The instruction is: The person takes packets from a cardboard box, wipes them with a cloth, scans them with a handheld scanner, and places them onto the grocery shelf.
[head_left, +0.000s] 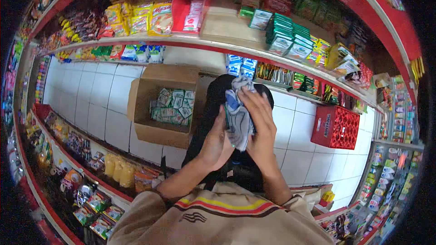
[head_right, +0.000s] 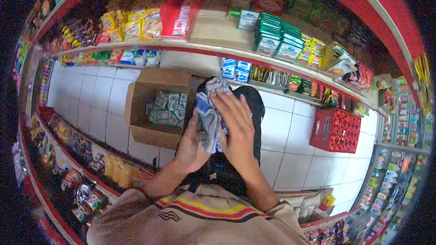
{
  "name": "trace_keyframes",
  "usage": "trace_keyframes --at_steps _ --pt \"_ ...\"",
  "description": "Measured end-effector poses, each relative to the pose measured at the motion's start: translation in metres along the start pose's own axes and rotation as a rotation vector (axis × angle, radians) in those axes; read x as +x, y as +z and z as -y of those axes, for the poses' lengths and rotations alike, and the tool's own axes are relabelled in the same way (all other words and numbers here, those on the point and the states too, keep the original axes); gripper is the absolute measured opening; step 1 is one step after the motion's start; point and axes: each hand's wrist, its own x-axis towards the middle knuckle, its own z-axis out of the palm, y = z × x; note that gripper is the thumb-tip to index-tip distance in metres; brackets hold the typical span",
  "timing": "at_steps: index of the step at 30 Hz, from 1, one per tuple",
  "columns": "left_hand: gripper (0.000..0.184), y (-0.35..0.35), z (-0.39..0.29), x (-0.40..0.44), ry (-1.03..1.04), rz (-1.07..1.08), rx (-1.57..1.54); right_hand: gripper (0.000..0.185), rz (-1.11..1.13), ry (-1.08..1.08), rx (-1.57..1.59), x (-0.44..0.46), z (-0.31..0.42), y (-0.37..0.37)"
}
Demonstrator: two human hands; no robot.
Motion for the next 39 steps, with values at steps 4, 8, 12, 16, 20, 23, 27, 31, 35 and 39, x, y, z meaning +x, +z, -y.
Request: trace_keyframes --at_steps 4,8,12,16,20,23,27,31,35,39 --pt "0.063 -0.024 -0.008 0.033 0.124 0.313 -0.089 0.057 0.112 -0.007 0.205 -0.029 0.027 0.010" --pt "0.061 0.001 -0.005 0.009 0.100 0.350 -0.101 0.054 0.035 -0.058 0.025 -0.011 -0.001 0.003" --pt "0.061 -0.005 -0.006 0.012 0.031 0.176 -0.037 0.056 -0.046 0.071 0.057 -0.021 0.010 0.007" --pt "0.065 0.003 -0.017 0.024 0.069 0.327 -0.292 0.057 0.083 -0.073 0.143 -0.029 0.003 0.006" --pt "0.068 0.010 -0.010 0.012 0.064 0.168 -0.086 0.057 0.026 -0.006 0.091 -0.027 -0.008 0.003" --pt "0.074 0.002 -0.023 0.028 0.148 0.215 -0.119 0.055 0.118 -0.066 0.173 -0.043 0.009 0.005" --pt "0.080 0.020 -0.022 0.018 0.089 0.149 0.003 0.057 0.050 0.007 0.131 -0.031 -0.011 -0.006" --pt "0.082 0.002 -0.024 0.028 0.118 0.147 -0.071 0.058 0.101 0.016 0.174 -0.048 0.009 0.004" --pt "0.076 0.015 -0.025 0.023 0.094 0.153 -0.025 0.058 0.069 -0.051 0.108 -0.045 -0.004 -0.001" --pt "0.073 -0.003 -0.004 0.005 -0.033 0.115 -0.066 0.053 -0.035 0.057 0.026 -0.019 -0.008 -0.012"
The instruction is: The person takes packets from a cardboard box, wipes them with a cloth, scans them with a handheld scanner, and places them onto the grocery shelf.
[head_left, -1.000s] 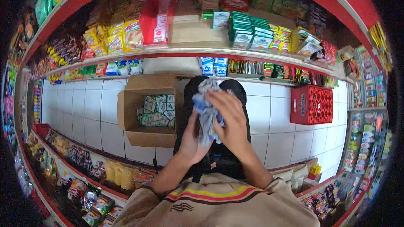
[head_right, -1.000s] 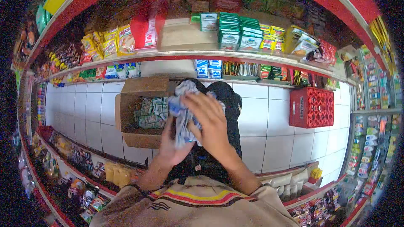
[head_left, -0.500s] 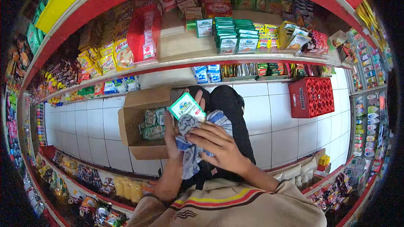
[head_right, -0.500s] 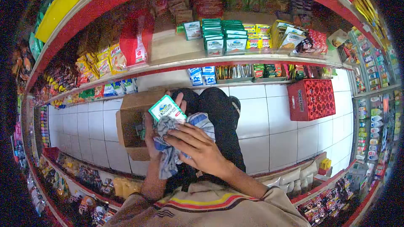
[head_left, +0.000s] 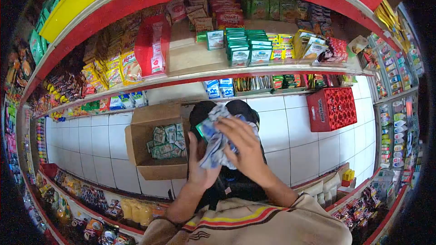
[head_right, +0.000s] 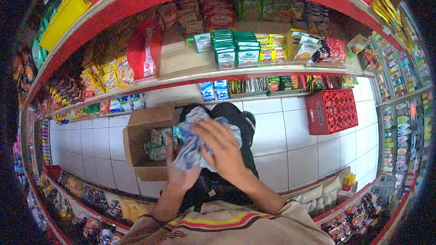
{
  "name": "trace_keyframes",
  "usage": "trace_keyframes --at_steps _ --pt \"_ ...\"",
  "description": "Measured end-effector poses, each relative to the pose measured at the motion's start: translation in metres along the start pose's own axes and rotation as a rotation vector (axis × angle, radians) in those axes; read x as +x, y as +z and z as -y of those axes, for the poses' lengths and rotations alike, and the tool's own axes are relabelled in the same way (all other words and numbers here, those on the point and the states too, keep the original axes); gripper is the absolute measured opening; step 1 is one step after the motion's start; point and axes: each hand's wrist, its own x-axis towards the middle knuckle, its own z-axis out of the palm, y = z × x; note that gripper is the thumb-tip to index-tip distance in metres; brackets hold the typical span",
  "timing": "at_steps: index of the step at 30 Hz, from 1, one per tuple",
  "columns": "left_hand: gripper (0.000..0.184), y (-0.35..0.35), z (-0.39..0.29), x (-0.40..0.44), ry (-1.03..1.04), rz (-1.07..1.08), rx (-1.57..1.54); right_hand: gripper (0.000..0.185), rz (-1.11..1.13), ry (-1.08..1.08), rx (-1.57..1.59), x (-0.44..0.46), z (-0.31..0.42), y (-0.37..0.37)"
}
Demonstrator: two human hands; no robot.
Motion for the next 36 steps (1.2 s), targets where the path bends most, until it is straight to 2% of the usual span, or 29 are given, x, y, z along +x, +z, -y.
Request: trace_keyframes --at_steps 4,6,7,10,11,12,13,14,16,17,18,20,21,22,24,28,30,31,32,34,35,36 --pt "0.075 -0.012 0.012 -0.002 0.103 -0.137 0.203 0.051 0.070 -0.079 0.062 -0.006 0.022 0.007" --pt "0.075 0.008 -0.013 0.010 -0.061 0.085 -0.165 0.052 0.161 -0.134 0.089 -0.010 0.010 0.008" --pt "0.076 -0.007 -0.014 0.017 0.026 0.047 -0.161 0.051 0.212 -0.146 0.082 -0.012 0.004 0.008" --pt "0.059 -0.014 -0.012 0.020 0.185 -0.064 0.200 0.048 0.186 -0.133 0.143 -0.009 -0.009 -0.006" --pt "0.059 -0.010 -0.014 0.018 0.192 -0.054 0.203 0.042 0.138 -0.103 0.209 -0.007 -0.019 -0.009" --pt "0.052 -0.004 -0.017 0.015 0.212 -0.127 0.205 0.042 0.134 -0.115 0.206 -0.009 -0.026 -0.011" --pt "0.044 0.000 -0.019 0.014 0.233 -0.198 0.205 0.042 0.016 0.150 0.334 -0.013 -0.033 -0.011" --pt "0.044 -0.003 -0.019 0.015 0.243 -0.189 0.205 0.043 -0.101 0.417 0.461 -0.015 -0.035 -0.010" --pt "0.051 -0.015 -0.017 0.020 0.218 -0.186 0.306 0.041 -0.132 0.418 0.503 -0.015 -0.025 -0.006" --pt "0.048 -0.026 -0.013 0.014 0.331 -0.113 1.231 0.039 -0.163 0.432 0.547 -0.015 -0.015 -0.004" --pt "0.056 -0.041 0.007 0.021 0.399 -0.050 0.978 0.040 -0.108 0.385 0.572 -0.015 0.001 -0.003" --pt "0.046 -0.031 0.012 0.029 0.195 0.053 0.081 0.048 -0.038 0.124 0.512 -0.017 0.017 0.012" --pt "0.056 -0.022 0.012 0.008 0.178 0.028 0.081 0.051 0.057 0.034 0.403 -0.017 0.024 0.007" --pt "0.056 -0.015 0.012 0.005 0.177 0.039 0.083 0.055 0.151 -0.049 0.291 -0.018 0.030 0.002" --pt "0.055 -0.005 0.013 0.001 0.176 0.001 0.143 0.060 0.136 -0.079 0.319 -0.019 0.023 0.009" --pt "0.056 0.002 0.012 0.002 0.185 -0.061 0.235 0.060 0.019 -0.033 0.124 -0.005 0.009 0.001" --pt "0.053 -0.001 0.006 0.012 0.068 0.014 -0.133 0.059 0.064 -0.022 0.193 -0.010 0.012 0.009" --pt "0.053 -0.052 0.016 0.025 -0.060 0.274 -0.684 0.060 0.137 -0.070 0.213 -0.019 0.022 0.012" --pt "0.056 -0.136 0.020 0.052 -0.199 0.233 -0.444 0.059 0.155 -0.082 0.258 -0.018 0.035 0.011" --pt "0.058 -0.089 0.014 0.035 0.026 0.342 -0.367 0.058 0.148 -0.125 0.183 -0.016 0.020 0.012" --pt "0.058 -0.055 0.010 0.024 0.029 0.344 -0.370 0.057 0.065 -0.103 0.115 -0.011 0.013 0.010" --pt "0.058 -0.017 0.007 0.012 -0.012 0.137 -0.272 0.055 -0.016 -0.081 0.049 -0.004 0.007 0.007"
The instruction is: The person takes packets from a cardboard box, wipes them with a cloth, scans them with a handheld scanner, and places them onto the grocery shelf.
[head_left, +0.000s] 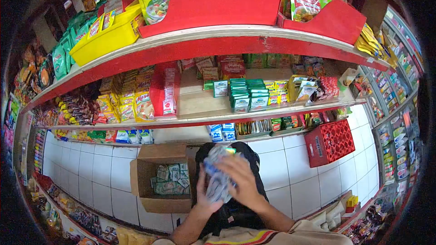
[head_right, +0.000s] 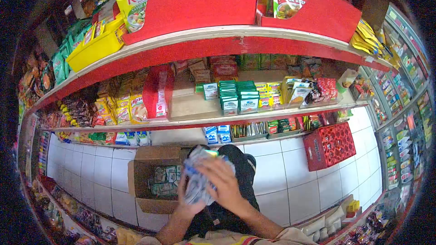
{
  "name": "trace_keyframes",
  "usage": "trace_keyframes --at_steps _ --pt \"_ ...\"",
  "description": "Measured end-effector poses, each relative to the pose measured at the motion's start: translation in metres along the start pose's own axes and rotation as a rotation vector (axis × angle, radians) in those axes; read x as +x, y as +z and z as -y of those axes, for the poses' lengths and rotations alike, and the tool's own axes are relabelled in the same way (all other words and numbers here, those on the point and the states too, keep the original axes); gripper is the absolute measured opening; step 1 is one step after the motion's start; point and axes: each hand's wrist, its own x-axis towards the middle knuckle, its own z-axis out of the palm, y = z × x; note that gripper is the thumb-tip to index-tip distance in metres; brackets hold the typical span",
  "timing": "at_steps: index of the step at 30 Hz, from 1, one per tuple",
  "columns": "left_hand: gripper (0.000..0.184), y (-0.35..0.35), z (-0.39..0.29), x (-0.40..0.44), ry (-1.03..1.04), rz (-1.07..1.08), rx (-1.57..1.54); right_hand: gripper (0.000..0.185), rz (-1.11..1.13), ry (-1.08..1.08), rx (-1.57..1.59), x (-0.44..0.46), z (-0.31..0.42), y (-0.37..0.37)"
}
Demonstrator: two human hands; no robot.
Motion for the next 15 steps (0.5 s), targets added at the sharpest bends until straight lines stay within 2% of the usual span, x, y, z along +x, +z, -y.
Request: trace_keyframes --at_steps 1,4,5,9,11,12,14,15 --pt "0.059 0.018 0.003 -0.003 -0.020 -0.212 0.096 0.061 -0.058 0.006 -0.044 0.006 -0.007 -0.001" --pt "0.059 0.017 -0.005 -0.002 0.030 -0.086 0.161 0.067 0.058 0.108 0.008 -0.007 0.008 0.014" --pt "0.058 -0.009 -0.014 0.000 0.073 0.124 0.246 0.070 0.161 0.073 0.073 -0.014 0.017 0.016" --pt "0.059 -0.006 -0.004 -0.007 0.121 0.017 0.462 0.072 0.192 0.058 0.149 -0.014 0.016 0.022" --pt "0.059 -0.002 0.004 -0.012 0.147 -0.067 0.604 0.070 0.066 0.081 -0.036 0.003 0.003 0.015" --pt "0.059 0.000 0.007 -0.012 0.146 -0.067 0.605 0.070 0.065 0.082 -0.036 0.008 0.003 0.012" --pt "0.061 0.005 0.011 -0.006 0.090 -0.141 0.396 0.068 -0.040 0.197 0.020 0.017 0.006 0.009" --pt "0.061 -0.005 0.005 -0.006 0.158 -0.036 0.558 0.070 0.014 0.154 0.033 0.007 0.009 0.013"
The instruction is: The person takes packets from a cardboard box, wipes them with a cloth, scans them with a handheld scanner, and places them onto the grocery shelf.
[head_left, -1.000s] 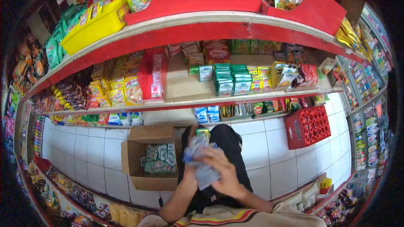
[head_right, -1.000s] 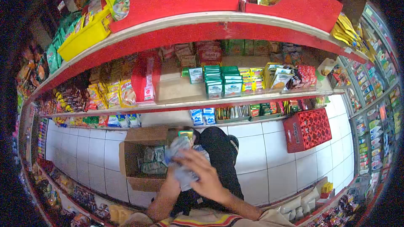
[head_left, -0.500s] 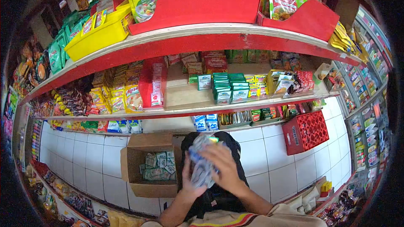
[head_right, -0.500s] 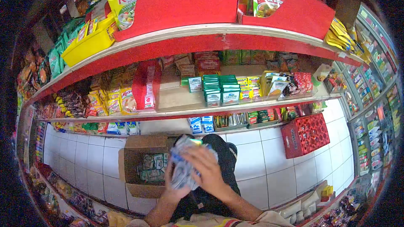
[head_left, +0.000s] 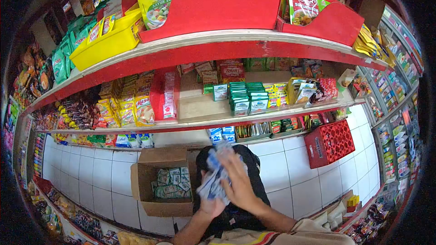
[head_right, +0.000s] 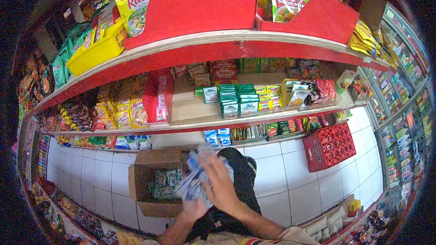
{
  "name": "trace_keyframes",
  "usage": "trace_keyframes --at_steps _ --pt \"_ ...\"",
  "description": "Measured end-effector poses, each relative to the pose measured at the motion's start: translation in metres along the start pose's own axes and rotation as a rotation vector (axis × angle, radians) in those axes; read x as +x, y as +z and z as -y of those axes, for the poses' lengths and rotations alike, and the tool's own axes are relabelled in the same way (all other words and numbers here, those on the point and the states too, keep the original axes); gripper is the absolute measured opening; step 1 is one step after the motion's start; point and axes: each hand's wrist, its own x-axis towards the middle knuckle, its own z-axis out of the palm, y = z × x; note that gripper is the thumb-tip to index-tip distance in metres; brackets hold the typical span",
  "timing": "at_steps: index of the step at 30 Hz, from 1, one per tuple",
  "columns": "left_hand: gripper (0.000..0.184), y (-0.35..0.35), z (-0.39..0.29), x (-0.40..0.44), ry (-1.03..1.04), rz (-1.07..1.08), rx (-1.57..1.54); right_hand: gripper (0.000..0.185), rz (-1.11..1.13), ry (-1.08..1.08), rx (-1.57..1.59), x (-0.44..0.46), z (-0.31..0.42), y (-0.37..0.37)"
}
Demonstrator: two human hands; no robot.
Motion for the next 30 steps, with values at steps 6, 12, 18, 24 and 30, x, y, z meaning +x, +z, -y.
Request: trace_keyframes --at_steps 6,12,18,24,30 --pt "0.063 -0.005 -0.002 0.004 -0.109 0.282 -0.563 0.070 0.128 -0.080 0.030 -0.004 0.004 -0.002" --pt "0.060 -0.001 -0.007 0.002 -0.137 -0.043 -0.349 0.069 0.066 -0.033 0.039 -0.014 0.008 0.006" --pt "0.060 0.018 0.000 -0.009 -0.069 0.026 -0.061 0.060 -0.003 -0.056 -0.077 0.009 -0.010 -0.004" --pt "0.057 0.008 -0.005 -0.017 -0.187 0.009 -0.075 0.039 -0.165 0.114 0.146 0.026 -0.055 -0.031" --pt "0.064 -0.032 -0.039 -0.004 -0.107 0.082 -0.222 0.046 0.232 -0.019 -0.201 -0.024 -0.081 0.003"
